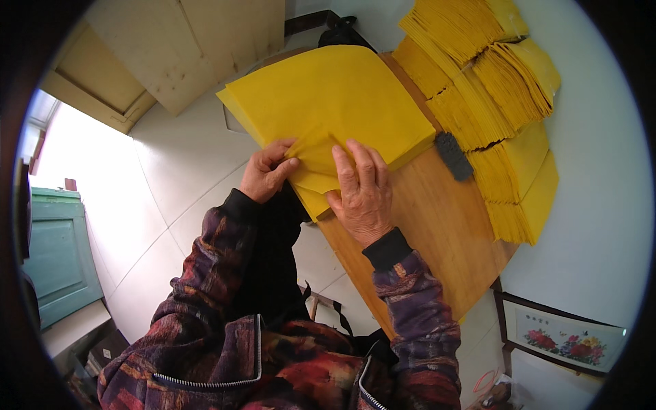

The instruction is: The person repeatedly folds yellow paper sheets on a wooden table, aligning edges and pressing creases. They stack folded sheets and continue folding additional sheets from a nearby pile.

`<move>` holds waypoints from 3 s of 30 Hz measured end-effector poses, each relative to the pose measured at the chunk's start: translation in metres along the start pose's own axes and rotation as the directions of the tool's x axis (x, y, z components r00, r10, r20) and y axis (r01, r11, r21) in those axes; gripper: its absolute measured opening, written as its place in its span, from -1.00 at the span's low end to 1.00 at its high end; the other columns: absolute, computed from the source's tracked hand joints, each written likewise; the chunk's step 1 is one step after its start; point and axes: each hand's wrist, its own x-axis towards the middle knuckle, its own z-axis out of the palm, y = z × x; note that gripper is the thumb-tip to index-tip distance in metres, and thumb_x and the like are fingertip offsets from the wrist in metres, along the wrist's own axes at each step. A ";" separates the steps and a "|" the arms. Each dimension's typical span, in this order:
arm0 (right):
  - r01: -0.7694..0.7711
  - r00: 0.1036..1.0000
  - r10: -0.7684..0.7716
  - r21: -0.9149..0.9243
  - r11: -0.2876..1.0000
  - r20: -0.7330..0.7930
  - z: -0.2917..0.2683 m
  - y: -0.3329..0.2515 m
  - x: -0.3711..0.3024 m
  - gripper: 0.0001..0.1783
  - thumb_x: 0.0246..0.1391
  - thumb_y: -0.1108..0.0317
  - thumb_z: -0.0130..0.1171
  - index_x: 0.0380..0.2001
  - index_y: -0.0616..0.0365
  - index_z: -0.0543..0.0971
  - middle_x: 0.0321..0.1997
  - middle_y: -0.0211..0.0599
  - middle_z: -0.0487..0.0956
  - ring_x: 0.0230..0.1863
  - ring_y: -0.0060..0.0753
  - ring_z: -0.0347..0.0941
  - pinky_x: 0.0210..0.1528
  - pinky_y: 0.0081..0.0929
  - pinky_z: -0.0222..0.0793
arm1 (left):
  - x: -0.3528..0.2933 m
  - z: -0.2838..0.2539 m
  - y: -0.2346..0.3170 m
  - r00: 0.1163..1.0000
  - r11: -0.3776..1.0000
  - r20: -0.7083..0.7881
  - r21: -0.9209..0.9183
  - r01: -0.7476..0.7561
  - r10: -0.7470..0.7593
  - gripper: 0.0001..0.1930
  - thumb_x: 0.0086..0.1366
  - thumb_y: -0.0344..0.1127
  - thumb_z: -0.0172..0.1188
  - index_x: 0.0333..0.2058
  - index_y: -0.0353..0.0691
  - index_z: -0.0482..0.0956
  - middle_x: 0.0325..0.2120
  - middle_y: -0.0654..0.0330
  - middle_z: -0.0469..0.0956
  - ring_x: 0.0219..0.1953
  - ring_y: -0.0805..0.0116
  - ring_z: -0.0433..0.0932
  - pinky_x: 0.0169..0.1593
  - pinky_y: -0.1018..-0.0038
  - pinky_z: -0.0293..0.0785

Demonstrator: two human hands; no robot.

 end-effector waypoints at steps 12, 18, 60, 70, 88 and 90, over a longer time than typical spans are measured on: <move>-0.206 0.972 0.180 0.184 0.961 0.152 0.014 0.019 0.008 -0.24 -0.13 0.44 0.33 0.19 0.20 0.27 -0.05 -0.04 0.50 0.03 0.00 0.39 0.09 -0.20 0.28 | -0.002 -0.004 -0.007 0.993 0.991 0.084 -0.111 -0.071 0.081 -0.60 0.18 -0.21 0.30 -0.16 -0.45 0.52 0.07 0.08 0.41 0.05 0.29 0.41 0.12 0.44 0.31; -0.321 0.946 0.265 0.435 0.841 0.185 0.006 0.010 0.007 -0.34 -0.07 0.49 0.25 0.16 0.21 0.32 -0.06 0.00 0.52 0.01 -0.01 0.45 0.02 -0.30 0.38 | -0.002 -0.009 -0.006 0.981 0.995 0.166 -0.005 -0.101 0.100 -0.62 0.00 -0.42 0.23 -0.15 -0.35 0.49 0.13 0.11 0.35 0.16 0.29 0.31 0.22 0.43 0.20; -0.322 0.935 0.203 0.463 0.826 0.289 -0.010 0.003 -0.001 -0.43 -0.02 0.43 0.24 0.10 0.19 0.35 0.06 0.03 0.46 0.11 0.03 0.38 0.13 -0.27 0.32 | -0.001 -0.005 -0.022 0.983 0.988 0.114 -0.057 -0.141 0.147 -0.66 0.05 -0.51 0.21 -0.14 -0.37 0.47 0.09 0.12 0.40 0.14 0.23 0.34 0.21 0.40 0.23; -0.208 0.974 0.180 0.232 0.950 0.136 0.005 0.003 -0.012 -0.11 -0.20 0.47 0.34 0.25 0.13 0.16 0.14 0.02 0.32 0.18 0.07 0.21 0.22 -0.16 0.16 | -0.001 -0.005 -0.018 0.988 0.992 0.114 -0.079 -0.100 0.109 -0.78 0.23 -0.48 0.15 -0.14 -0.35 0.47 0.12 0.20 0.36 0.02 0.41 0.40 0.06 0.52 0.38; -0.118 0.993 0.118 0.173 0.978 0.010 0.020 0.021 0.002 -0.65 -0.22 0.66 0.10 -0.25 0.16 0.50 -0.15 -0.16 0.55 -0.02 -0.05 0.40 0.09 -0.23 0.21 | -0.002 -0.008 -0.019 0.981 0.952 0.138 0.255 -0.168 0.136 -0.45 0.04 -0.50 0.16 0.08 -0.24 0.33 0.20 0.16 0.28 -0.02 0.42 0.44 -0.05 0.54 0.42; -0.130 0.991 0.132 0.205 0.970 0.006 0.020 0.021 0.004 -0.65 -0.21 0.66 0.09 -0.26 0.15 0.50 -0.16 -0.19 0.56 -0.02 -0.07 0.41 0.09 -0.22 0.20 | -0.002 -0.005 -0.019 0.972 0.926 0.088 0.297 -0.233 0.217 -0.34 0.03 -0.57 0.14 0.17 -0.20 0.25 0.27 0.15 0.18 0.04 0.40 0.43 -0.04 0.52 0.43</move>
